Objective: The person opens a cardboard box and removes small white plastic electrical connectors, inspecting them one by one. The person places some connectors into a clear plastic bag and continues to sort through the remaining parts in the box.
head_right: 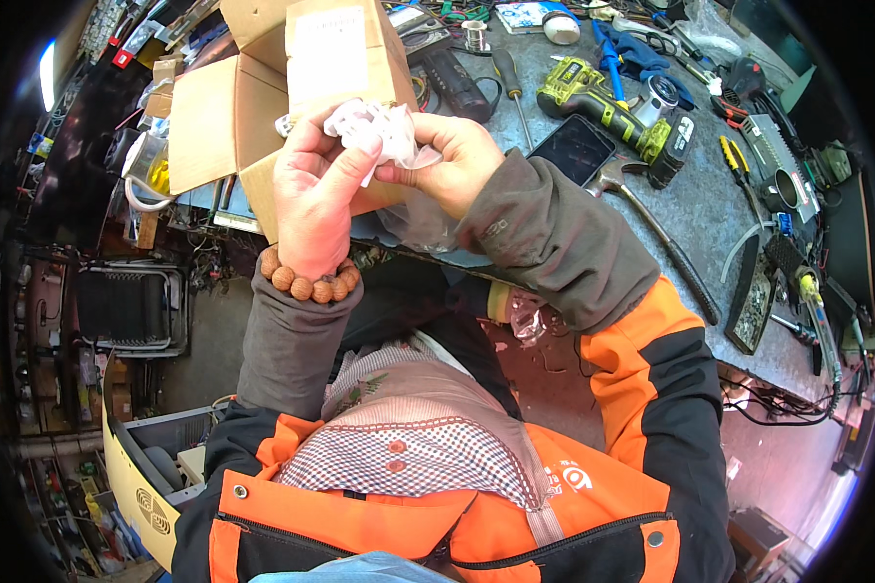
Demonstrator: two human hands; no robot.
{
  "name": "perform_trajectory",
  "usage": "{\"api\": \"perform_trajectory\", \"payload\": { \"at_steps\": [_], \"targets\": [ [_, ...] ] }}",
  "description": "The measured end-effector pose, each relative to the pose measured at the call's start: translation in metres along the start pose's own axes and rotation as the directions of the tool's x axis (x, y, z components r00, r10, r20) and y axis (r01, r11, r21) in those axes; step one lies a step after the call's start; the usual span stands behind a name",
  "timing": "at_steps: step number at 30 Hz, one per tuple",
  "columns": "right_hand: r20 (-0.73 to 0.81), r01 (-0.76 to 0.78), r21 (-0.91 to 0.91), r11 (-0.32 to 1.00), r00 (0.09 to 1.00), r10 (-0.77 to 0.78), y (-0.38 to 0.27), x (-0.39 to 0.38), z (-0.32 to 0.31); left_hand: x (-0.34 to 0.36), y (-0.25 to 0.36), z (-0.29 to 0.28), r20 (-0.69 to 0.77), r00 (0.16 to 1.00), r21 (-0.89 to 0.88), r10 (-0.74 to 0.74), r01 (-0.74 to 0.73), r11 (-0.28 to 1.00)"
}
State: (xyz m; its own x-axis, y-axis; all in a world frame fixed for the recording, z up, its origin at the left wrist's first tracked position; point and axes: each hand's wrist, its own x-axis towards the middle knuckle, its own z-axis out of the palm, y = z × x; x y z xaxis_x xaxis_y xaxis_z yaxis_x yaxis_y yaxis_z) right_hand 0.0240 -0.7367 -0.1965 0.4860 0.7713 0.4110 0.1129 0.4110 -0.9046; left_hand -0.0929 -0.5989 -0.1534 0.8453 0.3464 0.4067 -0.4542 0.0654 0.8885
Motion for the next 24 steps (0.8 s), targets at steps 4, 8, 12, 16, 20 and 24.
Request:
{"api": "perform_trajectory", "payload": {
  "at_steps": [4,8,12,16,20,24],
  "targets": [
    [0.068,-0.005,-0.046,0.999,0.998,0.008,-0.009,-0.004,-0.003,0.000,0.002,0.000,-0.015,1.000,0.034,0.011,-0.011,0.999],
    [0.001,0.033,0.011,0.999,0.999,-0.033,-0.014,-0.004,0.003,-0.001,0.000,-0.004,0.003,1.000,0.019,0.003,-0.003,1.000],
    [-0.018,0.016,0.042,0.999,1.000,-0.015,-0.012,-0.004,0.006,-0.002,0.002,0.000,-0.016,1.000,-0.026,0.009,-0.009,1.000],
    [0.003,0.089,-0.186,0.979,0.996,-0.090,0.001,-0.001,-0.001,-0.002,0.001,0.001,-0.037,0.999,0.017,0.004,-0.003,1.000],
    [-0.004,0.111,-0.261,0.959,0.993,-0.116,0.003,0.000,-0.002,-0.003,0.009,0.005,-0.051,0.998,0.111,0.041,-0.035,0.993],
    [-0.041,0.051,-0.483,0.874,0.996,-0.081,-0.012,-0.001,0.002,0.012,0.031,-0.021,-0.130,0.977,0.201,0.170,-0.142,0.969]
  ]
}}
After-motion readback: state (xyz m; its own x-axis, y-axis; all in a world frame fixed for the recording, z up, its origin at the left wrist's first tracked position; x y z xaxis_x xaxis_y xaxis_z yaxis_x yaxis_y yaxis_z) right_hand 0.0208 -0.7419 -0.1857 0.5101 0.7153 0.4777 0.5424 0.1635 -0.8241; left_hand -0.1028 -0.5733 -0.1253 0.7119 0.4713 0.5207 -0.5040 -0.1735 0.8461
